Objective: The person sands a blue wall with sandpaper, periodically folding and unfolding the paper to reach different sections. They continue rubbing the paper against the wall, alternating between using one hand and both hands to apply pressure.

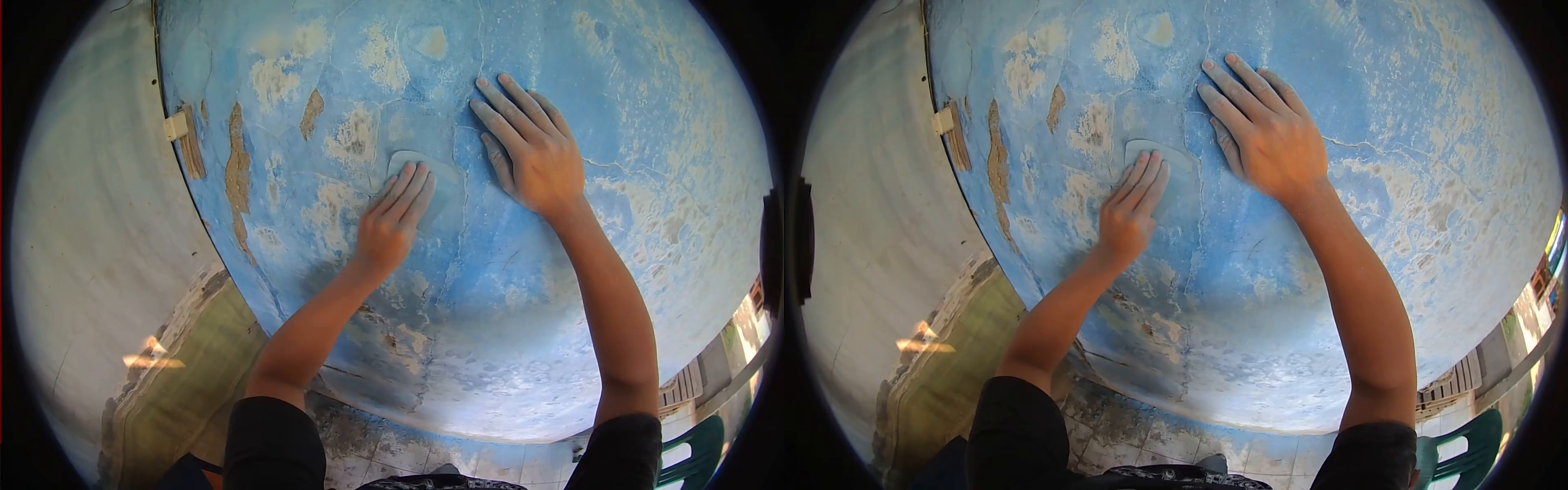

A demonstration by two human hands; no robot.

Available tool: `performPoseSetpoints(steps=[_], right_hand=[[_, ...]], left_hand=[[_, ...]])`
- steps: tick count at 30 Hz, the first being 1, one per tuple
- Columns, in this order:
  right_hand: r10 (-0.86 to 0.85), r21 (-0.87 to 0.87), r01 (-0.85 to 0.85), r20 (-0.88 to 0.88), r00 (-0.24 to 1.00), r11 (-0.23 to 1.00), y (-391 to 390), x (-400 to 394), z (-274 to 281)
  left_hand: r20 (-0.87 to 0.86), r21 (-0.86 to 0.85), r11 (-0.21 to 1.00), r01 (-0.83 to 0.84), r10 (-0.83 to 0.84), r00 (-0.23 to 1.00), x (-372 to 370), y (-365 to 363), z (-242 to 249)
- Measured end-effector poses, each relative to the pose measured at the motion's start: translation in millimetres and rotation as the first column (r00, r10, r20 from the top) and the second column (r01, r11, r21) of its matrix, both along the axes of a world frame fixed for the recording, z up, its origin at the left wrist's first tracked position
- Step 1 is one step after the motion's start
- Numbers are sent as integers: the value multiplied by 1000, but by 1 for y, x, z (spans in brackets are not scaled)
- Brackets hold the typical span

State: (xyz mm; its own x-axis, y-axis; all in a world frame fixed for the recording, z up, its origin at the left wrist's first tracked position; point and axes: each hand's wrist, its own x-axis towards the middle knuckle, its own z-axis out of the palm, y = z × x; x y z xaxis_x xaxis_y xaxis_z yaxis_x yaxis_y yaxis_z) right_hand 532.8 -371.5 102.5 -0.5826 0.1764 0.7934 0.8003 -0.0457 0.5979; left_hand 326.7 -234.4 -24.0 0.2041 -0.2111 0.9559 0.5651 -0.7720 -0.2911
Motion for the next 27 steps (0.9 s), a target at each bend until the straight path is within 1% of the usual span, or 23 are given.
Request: performPoseSetpoints(steps=[1,2,3,4,5,6,8,9,10,12,13,14,16,17,18,19,20,22,23,25,26,27], right_hand=[[10,-3,-10,-5,1000,1000,1,0,-1],[17,-2,-17,-7,1000,1000,1,1,0],[10,-2,-10,-5,1000,1000,1,2,2],[12,0,-12,-2,1000,1000,2,2,0],[14,4,-14,-3,1000,1000,2,2,-2],[13,0,-13,-8,1000,1000,2,2,-2],[14,3,-14,0,1000,1000,0,2,-1],[11,2,-11,-2,1000,1000,1,2,0],[20,7,-20,-1,1000,1000,2,1,-1],[14,13,-14,-3,1000,1000,4,2,1],[28,26,-28,3,1000,999,5,2,2],[44,34,-44,7,999,998,5,2,0],[41,17,-41,1,999,999,1,2,-1],[45,19,-45,-6,999,999,1,3,1],[49,24,-49,-2,999,999,3,3,3],[56,40,-56,0,998,998,5,4,3],[64,49,-63,-2,998,997,6,4,0],[62,48,-61,-9,998,997,5,3,-2],[57,36,-57,-8,998,998,4,3,0],[70,32,-69,-17,997,997,2,3,0],[80,40,-78,-37,996,996,2,3,1],[84,38,-83,-34,996,996,3,4,1]], left_hand=[[-88,80,996,29,-22,996,-5,4,0],[-90,88,995,37,-29,995,-9,12,5],[50,-56,998,23,-20,999,-16,-1,30],[182,-210,977,25,14,983,-20,-7,43],[237,-197,980,41,7,971,-13,-4,43],[233,-201,979,41,7,973,-4,-6,34],[68,-53,996,-71,74,995,13,-10,1],[26,8,998,-69,69,997,11,-1,-13],[17,9,998,-63,63,998,2,-2,-2],[162,-148,989,5,19,987,-10,0,39],[266,-212,977,12,46,963,-7,-11,61],[263,-227,974,18,43,964,3,-14,56],[278,-110,992,-62,91,956,19,-18,52],[284,-106,992,-64,92,954,22,-15,33],[187,-73,996,-48,61,980,25,-10,-2],[85,-47,998,-32,36,996,26,-8,-23],[85,-55,998,-37,41,996,20,-12,-20],[100,-142,990,-19,33,994,4,-17,15],[108,-141,990,-20,36,993,4,-21,34],[314,-237,970,45,32,949,12,-30,61],[317,-238,970,42,37,948,21,-33,53],[266,-167,985,32,14,964,34,-35,34]])
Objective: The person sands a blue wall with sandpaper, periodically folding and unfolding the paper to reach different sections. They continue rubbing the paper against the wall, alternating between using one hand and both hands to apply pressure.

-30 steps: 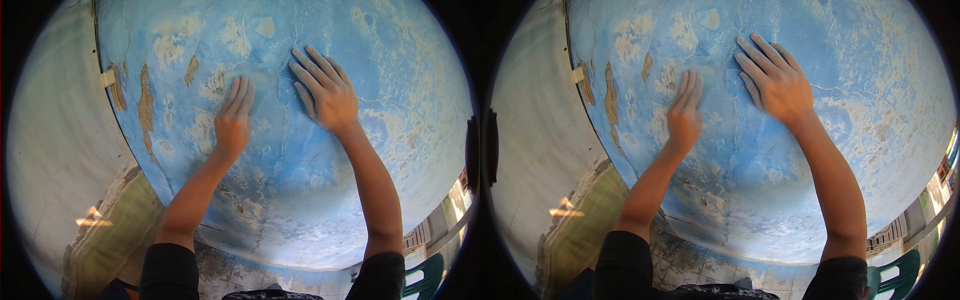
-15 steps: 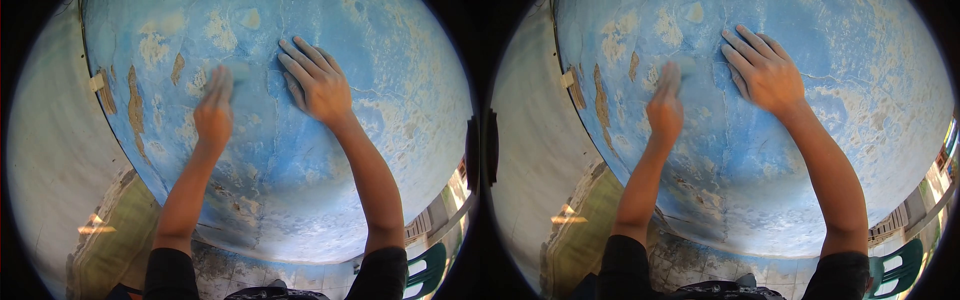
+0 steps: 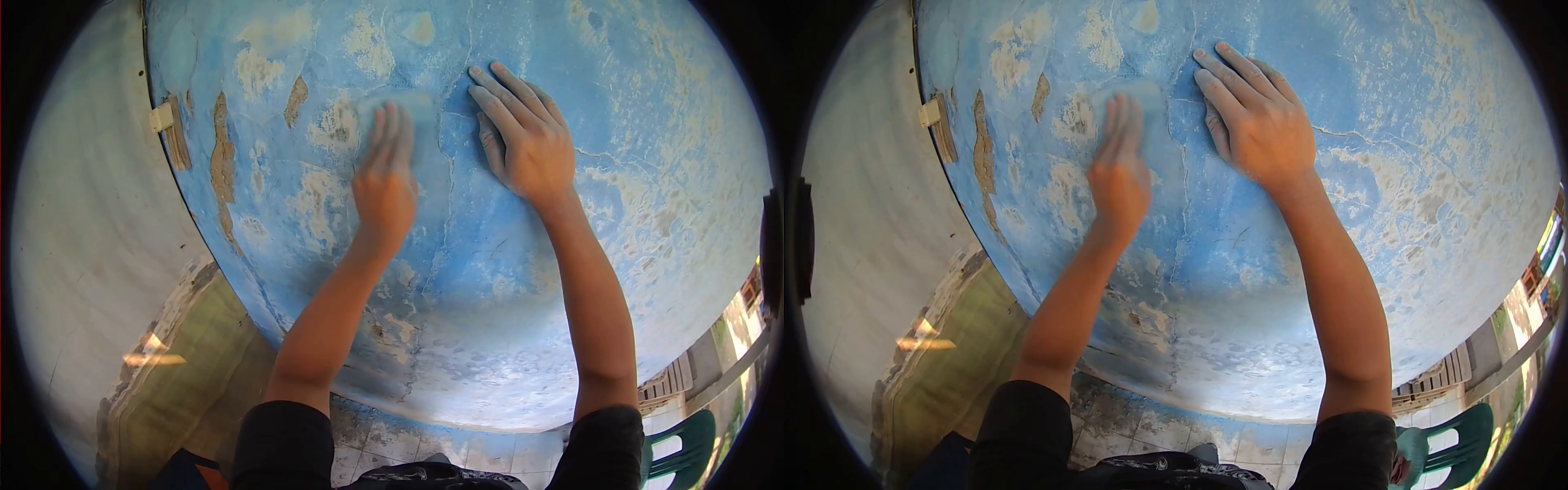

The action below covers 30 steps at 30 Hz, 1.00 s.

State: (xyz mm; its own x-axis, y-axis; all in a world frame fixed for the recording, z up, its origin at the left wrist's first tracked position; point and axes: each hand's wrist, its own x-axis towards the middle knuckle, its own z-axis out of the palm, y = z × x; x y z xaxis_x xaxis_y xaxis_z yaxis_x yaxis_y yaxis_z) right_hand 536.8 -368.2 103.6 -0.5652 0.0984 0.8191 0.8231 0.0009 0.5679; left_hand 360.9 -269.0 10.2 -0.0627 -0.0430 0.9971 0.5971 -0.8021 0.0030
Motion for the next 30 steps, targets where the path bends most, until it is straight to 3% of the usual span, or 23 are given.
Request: performPoseSetpoints(steps=[2,6,8,9,11,15,17,21,23,27,29,30], right_hand=[[18,20,-18,-2,1000,1000,2,2,-1],[19,29,-19,10,1000,999,1,1,1],[48,29,-48,-9,999,998,1,2,0],[51,25,-51,-6,999,998,1,2,1],[72,38,-71,-19,997,997,2,3,0],[81,57,-80,-21,996,995,1,3,1],[76,49,-75,-27,997,996,-1,1,-1],[120,76,-116,-47,992,990,2,4,0],[114,59,-111,-51,992,992,1,5,-2],[75,87,-69,-59,995,994,2,-2,0],[62,137,-47,-114,991,989,3,-2,1],[56,133,-41,-108,993,990,3,-2,2]], left_hand=[[-150,68,998,14,-4,989,9,5,-50],[-118,85,996,19,-9,993,-20,16,-1],[54,-32,999,-2,3,999,-20,9,20],[57,-35,999,-5,7,998,-15,9,8],[-96,73,997,-36,43,994,-3,11,-30],[-207,165,983,-79,113,972,-23,19,-7],[-73,-67,994,-89,84,994,-18,-3,21],[-15,-33,996,-87,87,996,2,-5,-14],[-166,64,993,-96,105,980,6,8,-57],[-158,81,995,-59,72,985,-10,2,18],[12,-16,998,-54,54,998,-9,-1,47],[18,-20,999,-48,48,999,-5,-1,37]])
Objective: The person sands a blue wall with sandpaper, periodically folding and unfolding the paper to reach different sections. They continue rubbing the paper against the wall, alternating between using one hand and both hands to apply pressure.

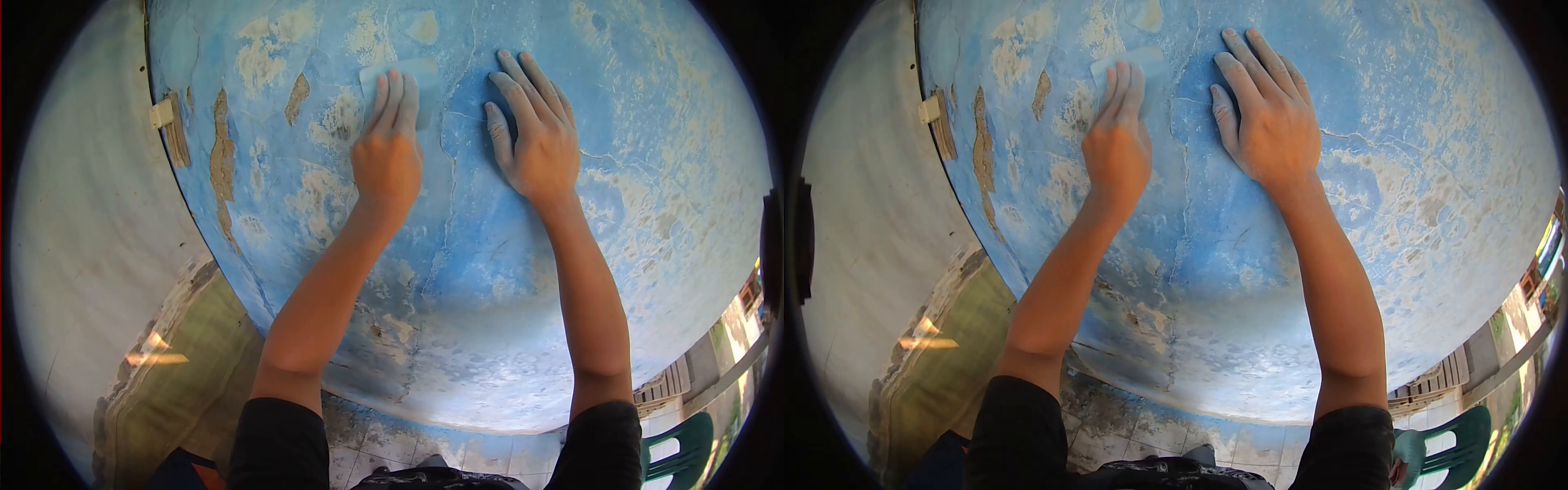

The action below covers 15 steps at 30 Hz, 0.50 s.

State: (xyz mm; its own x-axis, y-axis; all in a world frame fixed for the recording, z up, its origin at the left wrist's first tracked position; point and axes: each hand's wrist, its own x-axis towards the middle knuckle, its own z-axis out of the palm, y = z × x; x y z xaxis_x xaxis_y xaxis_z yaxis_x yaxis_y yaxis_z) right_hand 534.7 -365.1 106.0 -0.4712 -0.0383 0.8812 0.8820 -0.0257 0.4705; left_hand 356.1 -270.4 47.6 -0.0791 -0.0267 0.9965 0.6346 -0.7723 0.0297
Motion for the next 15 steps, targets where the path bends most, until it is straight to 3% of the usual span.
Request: performPoseSetpoints(steps=[5,6,8,11,15], right_hand=[[-31,-43,34,62,998,999,-1,3,1],[-33,-36,36,65,997,999,-1,2,0],[-36,-61,40,70,997,997,-1,-1,1],[-62,-77,67,65,996,995,-3,-5,2],[-58,-136,76,130,990,988,-6,-7,2]], left_hand=[[-186,123,992,-31,53,981,-7,20,-62],[-183,129,991,-30,53,982,-14,21,-46],[25,-24,997,-74,75,997,-25,20,2],[-8,8,998,-67,67,998,-10,14,6],[-154,136,990,45,-24,988,5,9,-57]])
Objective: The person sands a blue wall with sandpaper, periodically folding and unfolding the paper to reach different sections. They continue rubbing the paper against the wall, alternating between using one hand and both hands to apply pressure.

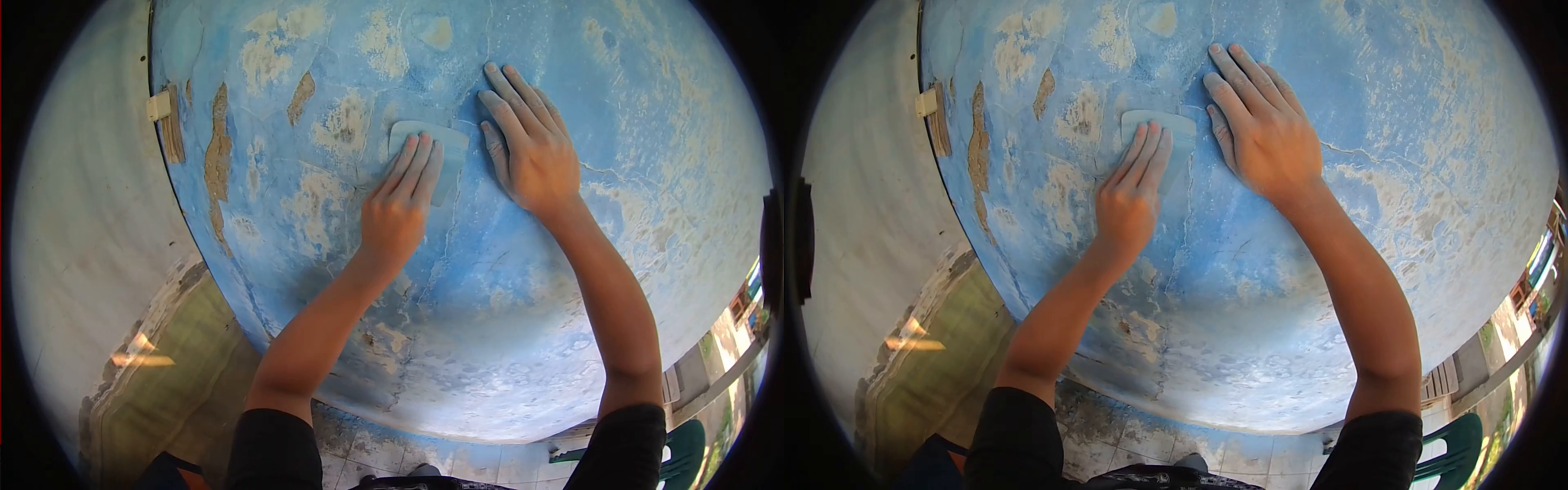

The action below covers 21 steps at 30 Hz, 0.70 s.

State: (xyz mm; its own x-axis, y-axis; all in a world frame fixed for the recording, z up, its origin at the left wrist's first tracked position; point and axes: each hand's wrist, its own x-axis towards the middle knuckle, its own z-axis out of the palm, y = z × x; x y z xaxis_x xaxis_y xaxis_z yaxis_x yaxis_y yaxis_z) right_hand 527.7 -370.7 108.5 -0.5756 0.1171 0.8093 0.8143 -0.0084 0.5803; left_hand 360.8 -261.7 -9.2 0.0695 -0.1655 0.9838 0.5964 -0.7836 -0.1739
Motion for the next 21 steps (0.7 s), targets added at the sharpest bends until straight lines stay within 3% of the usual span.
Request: performPoseSetpoints(steps=[4,7,9,12,15,18,19,21], right_hand=[[-4,-18,5,42,999,1000,1,-1,3],[6,-28,-5,40,999,1000,2,0,3],[10,-32,-9,30,999,999,3,1,0],[20,-46,-17,56,998,999,3,-3,0],[34,-116,-22,107,994,993,-4,-2,3],[124,-222,-97,109,986,970,-6,4,4],[147,-248,-119,99,984,961,-6,6,4],[185,-274,-157,80,979,949,-5,7,2]], left_hand=[[138,-105,994,19,-4,990,-9,-2,30],[283,-172,976,137,-84,956,8,-15,15],[104,-163,982,97,-80,991,18,-20,-24],[42,-83,997,5,-2,999,2,-3,-21],[208,-135,990,36,-7,978,-8,-5,39],[276,-204,975,87,-28,961,0,-18,42],[276,-204,976,73,-14,961,6,-22,22],[84,-264,965,0,23,996,18,-36,-23]])
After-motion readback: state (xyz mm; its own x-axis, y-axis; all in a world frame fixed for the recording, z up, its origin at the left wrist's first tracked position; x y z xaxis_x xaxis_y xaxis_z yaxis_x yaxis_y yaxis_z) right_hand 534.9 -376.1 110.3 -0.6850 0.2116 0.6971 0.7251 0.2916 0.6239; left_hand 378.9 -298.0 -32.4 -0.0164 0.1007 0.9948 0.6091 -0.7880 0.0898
